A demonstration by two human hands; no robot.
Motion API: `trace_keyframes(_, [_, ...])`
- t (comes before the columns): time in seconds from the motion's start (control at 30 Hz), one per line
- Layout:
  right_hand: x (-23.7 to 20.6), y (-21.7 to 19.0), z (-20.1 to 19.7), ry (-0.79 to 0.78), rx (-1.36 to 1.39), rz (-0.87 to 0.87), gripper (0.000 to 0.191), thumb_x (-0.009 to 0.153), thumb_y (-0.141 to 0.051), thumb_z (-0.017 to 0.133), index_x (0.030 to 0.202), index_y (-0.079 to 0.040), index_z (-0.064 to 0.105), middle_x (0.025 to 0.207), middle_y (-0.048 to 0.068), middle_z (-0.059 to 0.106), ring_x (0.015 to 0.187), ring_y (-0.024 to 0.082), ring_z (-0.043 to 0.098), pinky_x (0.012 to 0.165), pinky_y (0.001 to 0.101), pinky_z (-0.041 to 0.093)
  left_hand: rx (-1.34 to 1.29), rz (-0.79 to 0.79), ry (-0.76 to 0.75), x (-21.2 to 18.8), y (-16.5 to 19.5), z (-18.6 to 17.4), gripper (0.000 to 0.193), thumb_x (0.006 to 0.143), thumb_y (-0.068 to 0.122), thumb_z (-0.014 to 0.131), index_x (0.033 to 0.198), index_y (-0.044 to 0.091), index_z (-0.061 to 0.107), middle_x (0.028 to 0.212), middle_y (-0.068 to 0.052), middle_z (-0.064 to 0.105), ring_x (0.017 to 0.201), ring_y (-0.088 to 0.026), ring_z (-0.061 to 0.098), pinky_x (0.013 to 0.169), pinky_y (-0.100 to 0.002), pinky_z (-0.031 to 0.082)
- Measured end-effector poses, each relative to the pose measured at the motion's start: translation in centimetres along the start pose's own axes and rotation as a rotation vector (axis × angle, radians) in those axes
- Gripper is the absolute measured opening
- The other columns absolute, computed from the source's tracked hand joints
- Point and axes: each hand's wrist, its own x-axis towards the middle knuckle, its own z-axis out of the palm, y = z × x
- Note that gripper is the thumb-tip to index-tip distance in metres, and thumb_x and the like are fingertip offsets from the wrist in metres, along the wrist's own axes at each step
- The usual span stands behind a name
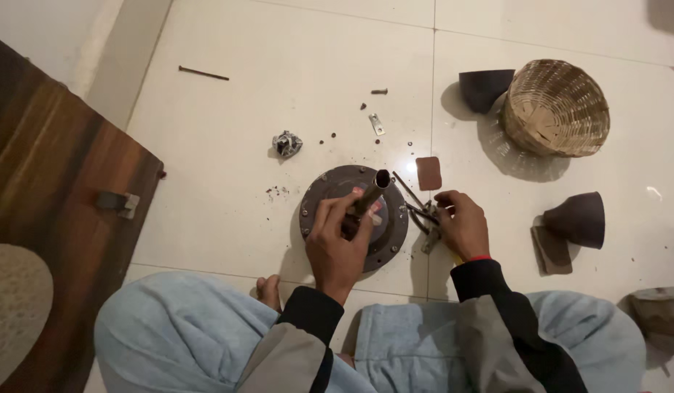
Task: The person sits on the floor and assembles a lamp by hand. They insert a metal rod into the base, tighten a screw with a screwdriver, and attach a cylindrical metal shade to the rod.
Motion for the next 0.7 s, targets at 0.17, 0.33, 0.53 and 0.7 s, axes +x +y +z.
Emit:
trace_keyframes(0.17, [-0.12,0.49,-0.03,0.039,0.057,-0.034,0.021,0.089,-0.007,0.068,0.109,-0.004,0.074,0.102,0.015,0.075,0.089,0.029,0.073,0.081,0.0386,0.057,-0.024,-0.043,-0.009,0.00,0.14,0.07,0.033,0.088,0.015,0.079,0.121,0.013,0.073,0.103,-0.002,0.069,0.072,-0.016,0.071,0.064,-0.030,0.056])
trace_keyframes(0.33, [-0.24,0.38,0.29,0.006,0.050,0.052,0.020,0.086,-0.006,0.069,0.106,-0.005,0.075,0.099,0.015,0.076,0.089,0.028,0.075,0.081,0.0377,0.058,0.045,0.033,0.009,0.06,-0.15,-0.03,0.032,0.090,0.018,0.078,0.122,0.013,0.073,0.104,-0.004,0.068,0.079,-0.018,0.072,0.067,-0.031,0.056])
trace_keyframes(0.53, [-0.49,0.27,0.38,0.068,-0.065,0.062,0.016,0.089,-0.004,0.068,0.102,-0.005,0.076,0.099,0.016,0.073,0.088,0.033,0.071,0.080,0.0421,0.057,0.014,-0.026,-0.038,0.13,-0.55,-0.15,0.032,0.093,0.019,0.076,0.124,0.014,0.073,0.106,-0.004,0.068,0.083,-0.019,0.074,0.070,-0.031,0.058])
trace_keyframes(0.7, [-0.55,-0.12,0.47,0.065,-0.129,0.035,0.017,0.085,-0.006,0.071,0.100,-0.008,0.077,0.100,0.013,0.070,0.087,0.033,0.070,0.080,0.0424,0.056,0.049,0.001,-0.002,-0.08,-0.55,-0.02,0.032,0.091,0.020,0.077,0.122,0.014,0.073,0.110,-0.005,0.068,0.088,-0.021,0.073,0.073,-0.033,0.058])
